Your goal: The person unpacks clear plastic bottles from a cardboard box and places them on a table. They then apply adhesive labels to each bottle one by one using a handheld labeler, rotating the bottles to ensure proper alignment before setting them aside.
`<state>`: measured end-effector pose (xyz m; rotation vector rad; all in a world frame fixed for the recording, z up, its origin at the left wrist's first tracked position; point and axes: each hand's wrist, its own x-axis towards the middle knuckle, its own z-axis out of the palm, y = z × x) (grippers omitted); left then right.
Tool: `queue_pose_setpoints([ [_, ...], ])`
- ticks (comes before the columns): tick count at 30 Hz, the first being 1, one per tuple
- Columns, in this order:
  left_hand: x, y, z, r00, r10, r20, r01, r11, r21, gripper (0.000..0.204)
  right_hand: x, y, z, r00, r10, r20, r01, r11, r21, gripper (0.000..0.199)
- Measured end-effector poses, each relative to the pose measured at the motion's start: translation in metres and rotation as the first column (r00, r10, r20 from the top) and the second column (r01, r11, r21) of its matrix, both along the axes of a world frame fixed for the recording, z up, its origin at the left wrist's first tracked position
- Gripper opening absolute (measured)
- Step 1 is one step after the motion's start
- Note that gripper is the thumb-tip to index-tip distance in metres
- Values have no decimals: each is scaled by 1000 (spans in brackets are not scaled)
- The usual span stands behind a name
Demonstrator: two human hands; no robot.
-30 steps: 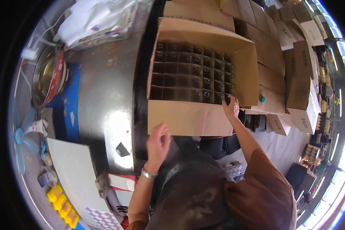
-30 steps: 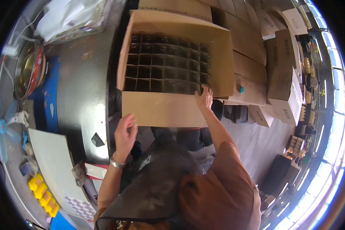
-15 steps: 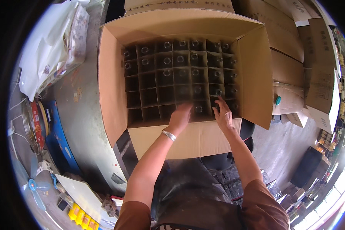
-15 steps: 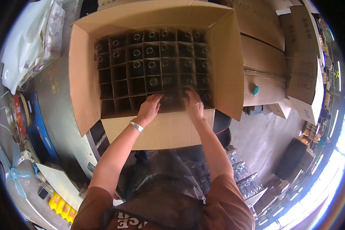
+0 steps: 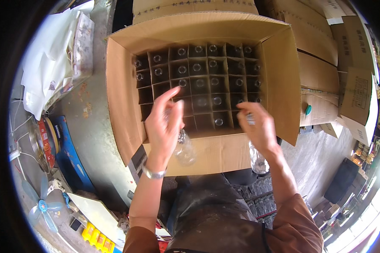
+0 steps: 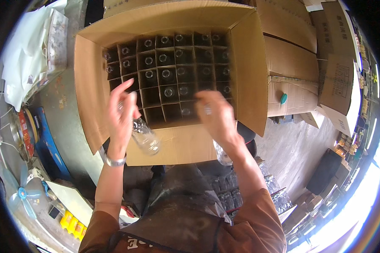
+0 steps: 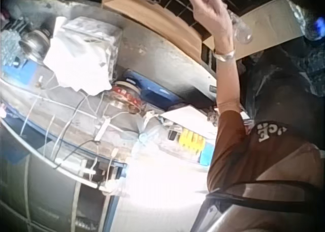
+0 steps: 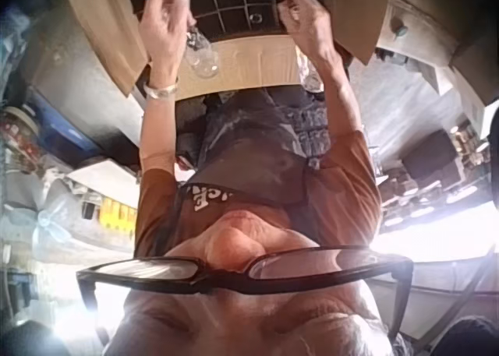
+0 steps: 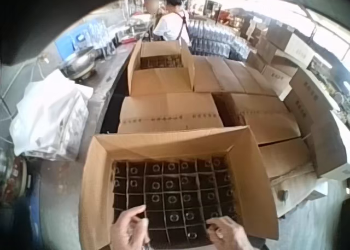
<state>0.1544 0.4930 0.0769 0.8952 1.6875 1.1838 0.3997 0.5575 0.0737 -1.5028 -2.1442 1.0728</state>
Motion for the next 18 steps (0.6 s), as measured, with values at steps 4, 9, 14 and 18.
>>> queue_pose_setpoints([
  [4, 27, 19, -103, 755, -440, -486, 341, 897, -282, 48, -25, -26, -81, 802, 342, 489, -117, 894, -433, 37],
  [9, 57, 26, -166, 689, -582, -431, 409, 804, -432, 46, -36, -40, -157, 695, 500, 516, -231, 835, -499, 25],
  [14, 55, 32, -173, 668, -624, -406, 382, 756, -532, 30, -32, -34, -154, 729, 426, 536, -183, 875, -448, 22],
  [18, 38, 10, -130, 644, -581, -497, 398, 810, -431, 27, -1, -37, -99, 844, 318, 432, -134, 905, -404, 26],
])
